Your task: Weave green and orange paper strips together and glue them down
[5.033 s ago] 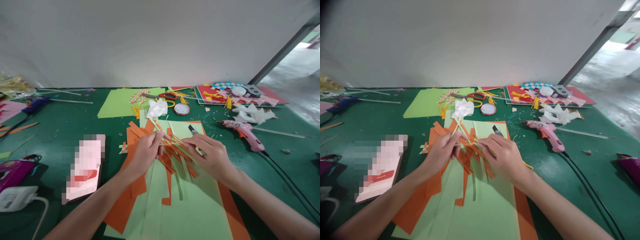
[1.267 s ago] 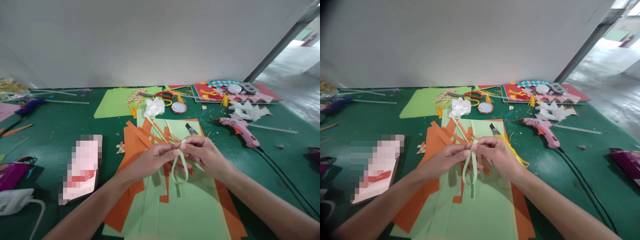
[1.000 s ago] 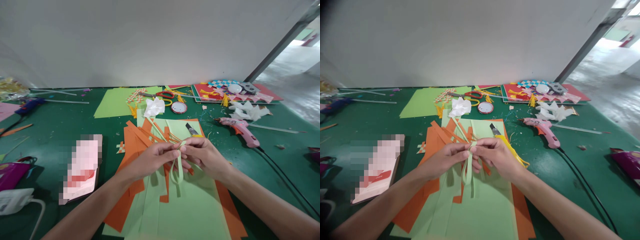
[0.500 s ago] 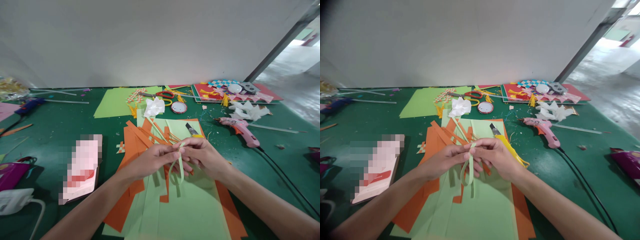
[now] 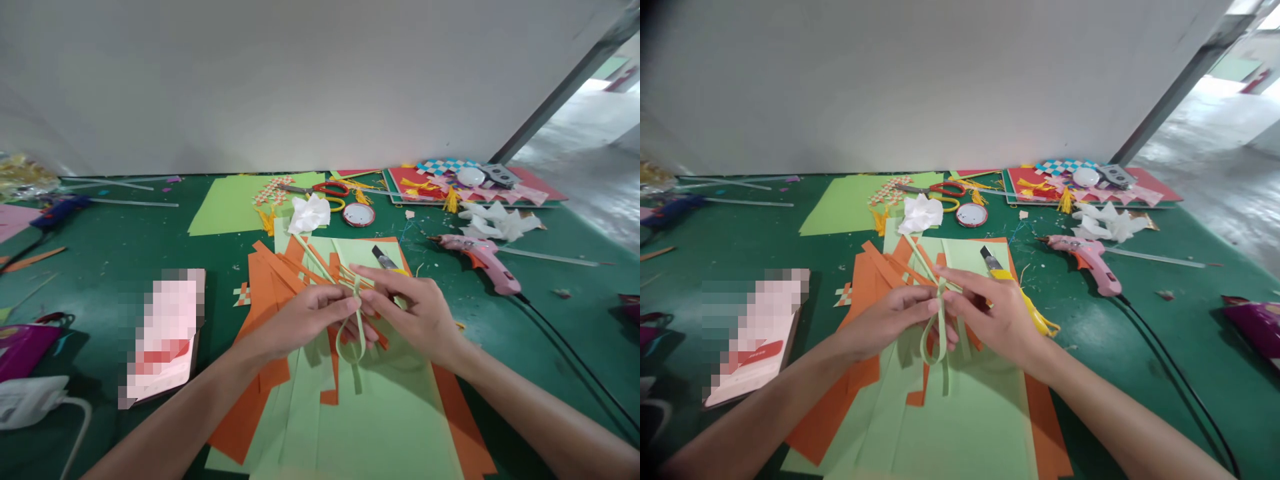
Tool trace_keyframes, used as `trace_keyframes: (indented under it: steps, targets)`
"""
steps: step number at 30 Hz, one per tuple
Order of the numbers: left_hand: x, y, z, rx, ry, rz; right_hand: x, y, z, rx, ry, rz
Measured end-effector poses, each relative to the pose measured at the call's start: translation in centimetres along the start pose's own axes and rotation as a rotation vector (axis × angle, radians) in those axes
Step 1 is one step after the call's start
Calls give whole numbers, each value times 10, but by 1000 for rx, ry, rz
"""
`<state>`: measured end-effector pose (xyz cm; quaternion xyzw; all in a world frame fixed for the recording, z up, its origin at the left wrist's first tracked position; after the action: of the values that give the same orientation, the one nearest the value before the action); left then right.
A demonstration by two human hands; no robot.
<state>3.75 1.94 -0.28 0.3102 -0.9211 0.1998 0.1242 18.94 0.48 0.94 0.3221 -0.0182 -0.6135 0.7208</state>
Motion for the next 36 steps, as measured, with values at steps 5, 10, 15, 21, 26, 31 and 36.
trace_keyframes:
  steps: [5, 10, 15, 21, 26, 31, 36]
  targets:
    - [0, 0, 0, -2, 19, -4, 1, -3, -3, 41, -9, 13]
    - [0, 0, 0, -11, 15, -10, 0, -3, -3, 42, -17, 32]
    - [-1, 0, 0, -33, 23, -22, -1, -3, -3, 27, -38, 34]
    - [-1, 1, 1, -37, 12, -21, -1, -4, -2, -6, -51, 39]
    - [0, -1, 1, -12, 31, 25, -2, -5, -5, -233, -167, 104]
    - [1, -4, 0, -45, 21, 71, -2, -5, -12, -482, -276, 151]
    - [2, -4, 2, -50, 39, 82, -2, -6, -14, -568, -299, 151]
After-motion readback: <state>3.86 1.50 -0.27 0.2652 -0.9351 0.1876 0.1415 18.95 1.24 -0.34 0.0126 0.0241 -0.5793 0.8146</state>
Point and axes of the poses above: each hand's wrist, its own x-axis away from the middle knuckle, its own y-axis out of the back of the hand, z = x × y, the point moved 4 cm from there along -x, towards the middle knuckle, and after that the axes turned 10 degrees about y, right-handed, at the moved point
